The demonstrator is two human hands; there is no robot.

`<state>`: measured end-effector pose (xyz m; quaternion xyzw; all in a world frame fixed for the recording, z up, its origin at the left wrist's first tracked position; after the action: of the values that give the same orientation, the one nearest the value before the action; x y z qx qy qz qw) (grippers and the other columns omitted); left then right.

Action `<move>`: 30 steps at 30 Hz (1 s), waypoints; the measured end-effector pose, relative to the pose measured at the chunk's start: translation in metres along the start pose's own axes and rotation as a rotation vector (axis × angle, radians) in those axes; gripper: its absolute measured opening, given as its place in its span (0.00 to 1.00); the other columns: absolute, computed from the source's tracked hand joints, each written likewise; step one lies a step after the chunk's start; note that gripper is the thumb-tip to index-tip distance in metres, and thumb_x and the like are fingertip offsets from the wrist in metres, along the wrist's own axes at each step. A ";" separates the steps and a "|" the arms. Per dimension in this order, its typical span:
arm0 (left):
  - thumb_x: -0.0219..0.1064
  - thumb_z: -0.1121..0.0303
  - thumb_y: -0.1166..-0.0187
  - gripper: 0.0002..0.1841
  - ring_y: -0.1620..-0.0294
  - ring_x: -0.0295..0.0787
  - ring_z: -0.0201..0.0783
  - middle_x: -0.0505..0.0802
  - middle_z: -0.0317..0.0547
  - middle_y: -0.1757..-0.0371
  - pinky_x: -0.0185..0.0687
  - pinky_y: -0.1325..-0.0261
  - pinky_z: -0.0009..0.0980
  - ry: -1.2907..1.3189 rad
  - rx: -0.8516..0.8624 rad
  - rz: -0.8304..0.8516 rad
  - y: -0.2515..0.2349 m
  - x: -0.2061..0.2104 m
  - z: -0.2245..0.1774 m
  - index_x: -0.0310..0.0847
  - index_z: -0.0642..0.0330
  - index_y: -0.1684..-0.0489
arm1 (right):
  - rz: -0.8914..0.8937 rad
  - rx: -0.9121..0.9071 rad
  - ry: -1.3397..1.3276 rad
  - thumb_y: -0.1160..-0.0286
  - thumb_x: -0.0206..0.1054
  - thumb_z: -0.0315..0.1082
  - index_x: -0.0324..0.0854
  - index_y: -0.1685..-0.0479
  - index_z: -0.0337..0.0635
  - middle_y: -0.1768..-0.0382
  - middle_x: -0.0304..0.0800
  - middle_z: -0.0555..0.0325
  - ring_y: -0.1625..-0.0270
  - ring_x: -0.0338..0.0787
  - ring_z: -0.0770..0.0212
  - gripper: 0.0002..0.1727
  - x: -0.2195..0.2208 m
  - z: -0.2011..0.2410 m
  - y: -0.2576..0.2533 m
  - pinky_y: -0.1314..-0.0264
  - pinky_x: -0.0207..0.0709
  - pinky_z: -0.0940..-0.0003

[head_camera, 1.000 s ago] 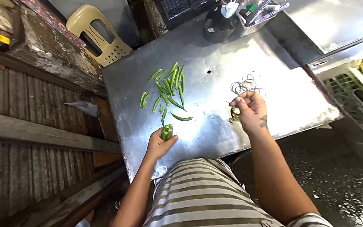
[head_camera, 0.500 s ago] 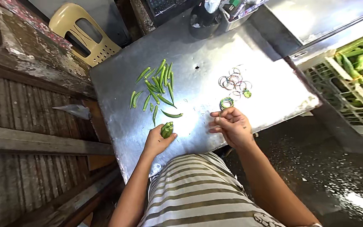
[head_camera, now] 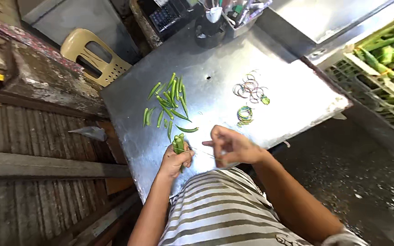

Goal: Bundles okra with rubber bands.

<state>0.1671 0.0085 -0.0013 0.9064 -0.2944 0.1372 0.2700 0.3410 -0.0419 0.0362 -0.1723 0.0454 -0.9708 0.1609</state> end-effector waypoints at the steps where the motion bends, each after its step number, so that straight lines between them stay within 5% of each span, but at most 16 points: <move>1: 0.75 0.77 0.35 0.11 0.85 0.77 0.28 0.82 0.33 0.81 0.78 0.79 0.26 0.172 0.020 0.047 0.004 0.004 0.002 0.78 0.51 0.68 | -0.013 -0.075 -0.208 0.36 0.80 0.35 0.76 0.45 0.57 0.68 0.95 0.69 0.56 0.97 0.66 0.22 0.002 0.007 0.004 0.19 0.78 0.51; 3: 0.77 0.74 0.33 0.10 0.80 0.81 0.30 0.85 0.33 0.76 0.81 0.74 0.28 0.427 0.083 0.131 0.006 0.019 0.001 0.81 0.49 0.64 | -0.156 -0.178 -0.541 0.29 0.77 0.43 0.79 0.33 0.64 0.52 0.97 0.64 0.42 0.95 0.59 0.24 0.006 0.006 0.004 0.16 0.73 0.49; 5: 0.77 0.73 0.30 0.08 0.79 0.82 0.32 0.86 0.36 0.75 0.83 0.72 0.29 0.575 0.149 0.140 -0.003 0.033 -0.003 0.82 0.50 0.63 | -0.258 -0.243 -0.760 0.24 0.74 0.45 0.60 0.11 0.67 0.24 0.84 0.48 0.22 0.82 0.42 0.40 0.004 -0.003 -0.001 0.11 0.65 0.45; 7: 0.74 0.76 0.29 0.08 0.80 0.81 0.32 0.84 0.37 0.76 0.82 0.72 0.30 0.461 0.245 0.070 -0.014 0.038 -0.009 0.79 0.54 0.64 | -0.305 -0.274 -0.765 0.25 0.74 0.49 0.42 0.05 0.69 0.13 0.68 0.42 0.14 0.71 0.36 0.51 0.001 -0.010 -0.010 0.11 0.61 0.41; 10: 0.78 0.79 0.36 0.11 0.78 0.83 0.32 0.87 0.42 0.75 0.84 0.72 0.29 -0.189 0.379 -0.086 -0.020 0.042 -0.023 0.80 0.67 0.62 | -0.341 -0.282 -0.357 0.38 0.81 0.49 0.37 0.07 0.62 0.18 0.74 0.41 0.17 0.75 0.37 0.61 -0.003 -0.004 -0.017 0.15 0.68 0.41; 12: 0.79 0.70 0.39 0.16 0.68 0.89 0.29 0.92 0.39 0.68 0.89 0.60 0.28 -0.757 0.346 -0.117 -0.022 0.050 -0.032 0.86 0.66 0.55 | -0.285 -0.314 0.088 0.40 0.83 0.53 0.39 0.08 0.49 0.26 0.82 0.43 0.23 0.82 0.42 0.63 -0.002 0.014 -0.018 0.18 0.75 0.44; 14: 0.77 0.63 0.37 0.19 0.60 0.93 0.35 0.95 0.41 0.61 0.91 0.52 0.41 -1.212 0.205 -0.147 -0.025 0.054 -0.035 0.88 0.59 0.48 | -0.251 -0.332 0.426 0.43 0.82 0.50 0.50 0.11 0.41 0.37 0.88 0.50 0.30 0.86 0.53 0.58 0.001 0.030 -0.017 0.23 0.79 0.51; 16: 0.75 0.59 0.36 0.21 0.60 0.94 0.41 0.95 0.43 0.61 0.90 0.54 0.50 -1.415 0.155 -0.177 -0.027 0.056 -0.036 0.85 0.56 0.44 | -0.348 -0.364 0.509 0.47 0.78 0.41 0.62 0.16 0.40 0.46 0.85 0.53 0.38 0.84 0.57 0.50 -0.008 0.044 -0.005 0.29 0.79 0.54; 20: 0.79 0.54 0.34 0.29 0.63 0.94 0.39 0.94 0.42 0.61 0.92 0.57 0.44 -1.362 0.175 -0.192 -0.025 0.048 -0.032 0.78 0.58 0.36 | -0.632 -0.388 0.490 0.44 0.73 0.37 0.69 0.27 0.47 0.49 0.82 0.58 0.45 0.83 0.62 0.36 -0.039 0.053 0.024 0.39 0.80 0.59; 23: 0.84 0.59 0.42 0.43 0.63 0.94 0.37 0.95 0.43 0.59 0.93 0.57 0.43 -1.241 0.236 -0.027 -0.024 0.062 -0.018 0.68 0.63 0.23 | -0.337 -0.179 0.686 0.31 0.79 0.49 0.82 0.30 0.44 0.37 0.87 0.51 0.36 0.87 0.59 0.31 -0.017 0.027 0.018 0.34 0.85 0.60; 25: 0.87 0.59 0.48 0.55 0.55 0.94 0.36 0.94 0.47 0.49 0.94 0.49 0.41 -1.160 0.257 0.107 -0.024 0.072 -0.006 0.57 0.64 0.14 | -0.212 -0.104 0.599 0.27 0.77 0.40 0.88 0.40 0.39 0.44 0.91 0.50 0.39 0.89 0.59 0.20 -0.012 0.010 0.024 0.34 0.83 0.61; 27: 0.87 0.49 0.46 0.60 0.50 0.92 0.37 0.88 0.50 0.40 0.94 0.50 0.38 -1.090 0.294 0.140 -0.027 0.067 -0.008 0.52 0.66 0.11 | -0.393 -0.092 0.460 0.25 0.73 0.32 0.87 0.43 0.33 0.46 0.92 0.48 0.44 0.91 0.61 0.16 -0.044 0.020 0.044 0.37 0.85 0.62; 30: 0.82 0.52 0.38 0.55 0.50 0.93 0.41 0.86 0.55 0.37 0.94 0.55 0.40 -0.968 0.277 0.022 -0.025 0.034 -0.028 0.52 0.68 0.12 | -1.002 -0.065 0.346 0.23 0.68 0.29 0.83 0.37 0.34 0.54 0.93 0.51 0.61 0.90 0.63 0.17 -0.136 0.071 0.117 0.55 0.88 0.63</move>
<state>0.2068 0.0261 0.0248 0.8904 -0.3742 -0.2582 -0.0217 0.5216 -0.1104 0.0419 -0.0151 0.0132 -0.9411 -0.3376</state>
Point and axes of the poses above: each hand's wrist, its own y-axis away from the middle knuckle, its own x-axis out of the palm, z = x × y, the point moved 8 cm from there along -y, towards the middle knuckle
